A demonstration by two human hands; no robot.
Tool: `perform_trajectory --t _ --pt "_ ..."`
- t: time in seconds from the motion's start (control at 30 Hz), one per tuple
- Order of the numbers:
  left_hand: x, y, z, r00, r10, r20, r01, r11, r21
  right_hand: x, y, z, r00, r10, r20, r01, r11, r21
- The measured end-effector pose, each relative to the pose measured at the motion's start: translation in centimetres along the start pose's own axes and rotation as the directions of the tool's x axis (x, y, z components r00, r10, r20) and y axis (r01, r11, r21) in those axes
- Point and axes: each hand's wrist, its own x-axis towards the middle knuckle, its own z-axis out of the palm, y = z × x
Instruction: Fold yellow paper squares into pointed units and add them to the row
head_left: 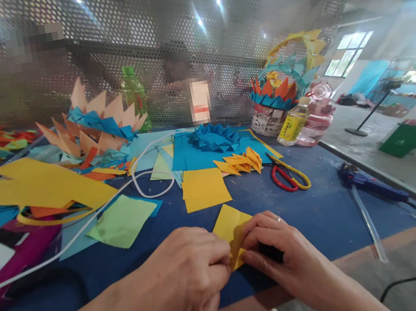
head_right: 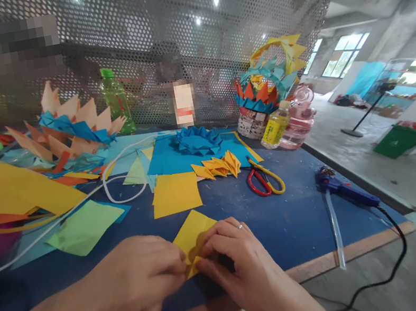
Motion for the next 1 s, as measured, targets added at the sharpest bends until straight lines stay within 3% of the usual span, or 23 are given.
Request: perform_trajectory --t 0.1,0.3,0.43,0.57,0.67,1.0 --pt "-0.1 -0.1 0.2 1.0 0.016 0.01 -0.015 0.994 -0.112 -0.1 -0.1 0.6 0.997 0.042 -0.062 -0.044 0.999 -0.032" --pt "-0.4 -0.2 0.4 1.0 0.002 -0.005 -0.002 0.991 -0.133 -0.2 0.4 1.4 0.986 0.029 -0.162 -0.042 0.996 -0.077" --pt "-0.3 0.0 0.1 0.999 0.013 -0.046 -0.019 0.993 -0.118 -0.1 0.4 1.6 0.985 0.04 -0.171 -0.055 0.995 -0.084" --pt "-0.3 0.5 -0.5 0.997 -0.073 0.039 0.077 0.991 -0.112 -0.1 0.3 1.5 0.988 0.063 -0.141 -0.077 0.992 -0.095" --pt "-0.5 0.8 -0.6 0.995 -0.077 0.058 0.084 0.987 -0.135 -0.1 0.2 1.5 0.989 0.083 -0.122 -0.097 0.989 -0.116" --pt "-0.1 0.9 -0.8 0.998 -0.07 -0.007 0.07 0.996 -0.055 -0.1 0.3 1.6 0.987 0.043 -0.157 -0.063 0.989 -0.131"
